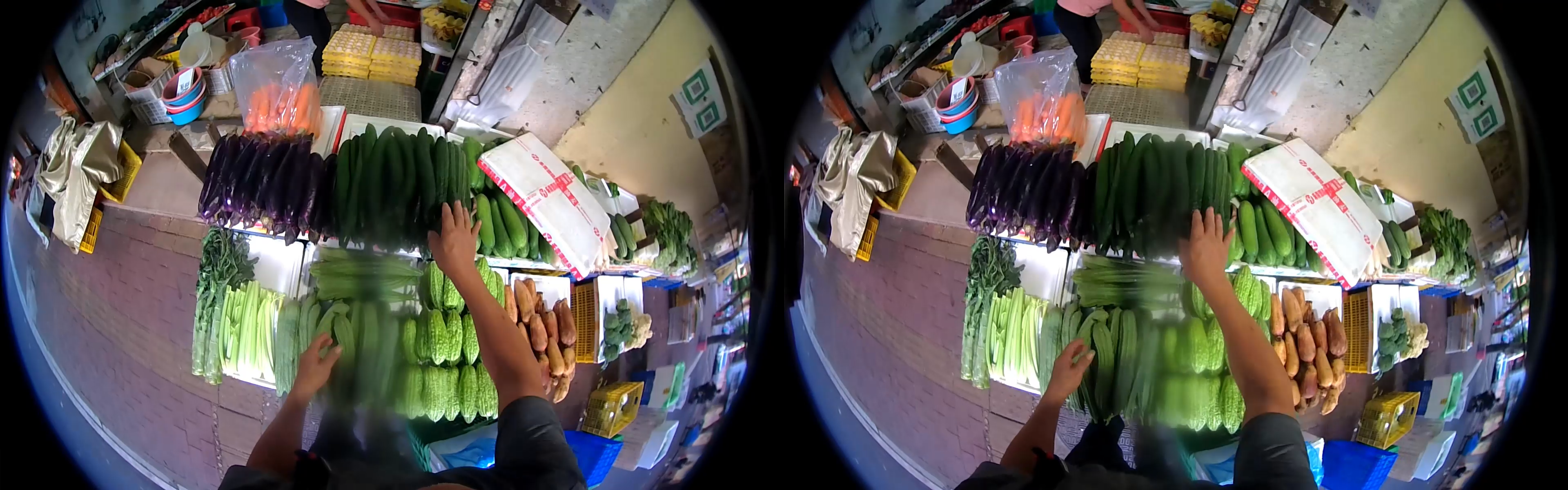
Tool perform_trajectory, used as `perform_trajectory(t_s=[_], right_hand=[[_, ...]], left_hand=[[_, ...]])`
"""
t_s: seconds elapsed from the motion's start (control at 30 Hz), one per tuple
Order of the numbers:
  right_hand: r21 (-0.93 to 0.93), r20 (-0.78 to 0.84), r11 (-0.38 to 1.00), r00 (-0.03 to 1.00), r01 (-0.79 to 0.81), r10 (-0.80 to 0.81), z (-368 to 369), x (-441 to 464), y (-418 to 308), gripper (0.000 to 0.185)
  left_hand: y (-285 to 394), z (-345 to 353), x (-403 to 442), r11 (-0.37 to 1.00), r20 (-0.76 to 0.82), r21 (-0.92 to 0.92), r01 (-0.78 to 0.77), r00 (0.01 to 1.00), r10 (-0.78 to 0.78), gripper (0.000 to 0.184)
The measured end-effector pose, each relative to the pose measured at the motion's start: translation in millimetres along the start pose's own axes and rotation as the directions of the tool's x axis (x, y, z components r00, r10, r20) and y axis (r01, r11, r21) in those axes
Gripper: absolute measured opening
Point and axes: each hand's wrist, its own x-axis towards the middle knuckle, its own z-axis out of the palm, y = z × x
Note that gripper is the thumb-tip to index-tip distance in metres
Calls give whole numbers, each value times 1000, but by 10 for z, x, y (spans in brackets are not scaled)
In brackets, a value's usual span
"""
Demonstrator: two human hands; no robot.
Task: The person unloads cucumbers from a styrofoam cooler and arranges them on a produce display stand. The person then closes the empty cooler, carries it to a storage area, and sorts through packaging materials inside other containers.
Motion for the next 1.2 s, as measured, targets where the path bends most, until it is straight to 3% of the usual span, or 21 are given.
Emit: perform_trajectory(t_s=[0.03, 0.13, 0.2, 0.27, 0.33, 0.37, 0.47, 0.57, 0.6, 0.63, 0.7, 0.77, 0.8, 0.83, 0.87, 0.9, 0.93, 0.97, 1.07, 1.1, 1.2], right_hand=[[10, -44, 1000, 999, 0, 0, -144, -95, -27, 60], [618, 313, 743, 947, -256, 66, -971, -451, -192, 44], [767, 90, 642, 988, 13, -128, -1602, -882, -239, 26], [775, -159, 534, 922, 338, -354, -2210, -1317, -36, 18], [838, -347, 282, 855, 467, -386, -2653, -1808, 266, 13], [812, -463, 246, 842, 528, -279, -2778, -2149, 386, 15], [671, -723, 258, 691, 695, 17, -3064, -3152, 713, 14], [611, -789, 334, 522, 717, 324, -3233, -4172, 1163, 18], [643, -765, 326, 570, 693, 298, -3312, -4601, 1487, 19], [674, -739, 321, 617, 665, 271, -3391, -5031, 1811, 21], [822, -514, 409, 825, 396, 235, -3444, -6046, 2437, 18], [866, -164, 492, 881, -86, 443, -3218, -7225, 2883, 22], [833, 43, 409, 782, -372, 622, -2979, -7827, 3020, 26], [753, 304, 158, 551, -639, 777, -2668, -8450, 3118, 37], [641, 306, 103, 376, -761, 875, -2147, -9232, 3182, 36], [430, 362, 102, 275, -897, 891, -1807, -9952, 3282, 36], [329, 356, 121, 242, -937, 903, -1565, -10549, 3309, 34], [285, 440, -51, 83, -957, 894, -1334, -11056, 3380, 40], [340, 200, 138, 215, -930, 956, -967, -11850, 3675, 47], [327, 271, 91, 185, -941, 944, -980, -11907, 3838, 53], [-30, 397, 30, 16, -999, 918, -905, -11996, 4138, 51]], left_hand=[[19, 21, -5, 1000, 1, 19, -1, 1000, 1, 60], [147, 129, -9, 999, 36, 9, 39, 999, -40, 55], [89, 313, -26, 994, 20, 66, -83, 996, 82, 56], [67, 652, -72, 984, 95, 54, -172, 982, 166, 49], [-113, 1007, -119, 942, 195, 172, -290, 947, 256, 44], [-267, 1248, -198, 897, 246, 247, -367, 919, 309, 41], [-154, 2101, -744, 953, 372, 159, -257, 910, 183, 42], [-95, 3016, -1478, 996, 505, 67, -56, 863, 14, 45], [-304, 3291, -1685, 984, 600, 93, -155, 797, 68, 48], [-305, 3678, -1980, 985, 618, 128, -120, 786, 16, 48], [-465, 4444, -2594, 979, 684, 173, -104, 728, -43, 49], [-899, 5045, -3111, 961, 779, 208, -182, 625, -50, 50], [-998, 5318, -3433, 954, 790, 269, -134, 598, -139, 50], [-1129, 5597, -3768, 939, 822, 270, -213, 559, -109, 51], [-1266, 5847, -4049, 920, 853, 264, -291, 516, -82, 52], [-1469, 6064, -4209, 825, 882, 269, -496, 470, -4, 55], [-1635, 6242, -4391, 782, 886, 261, -566, 462, 38, 58], [-1674, 6472, -4595, 765, 861, 328, -554, 509, 0, 60], [-1886, 7010, -5008, 711, 808, 419, -565, 589, -7, 74], [-1995, 7172, -5057, 718, 814, 394, -574, 580, 16, 78], [-2236, 7686, -5013, 662, 859, 355, -660, 510, 49, 87]])
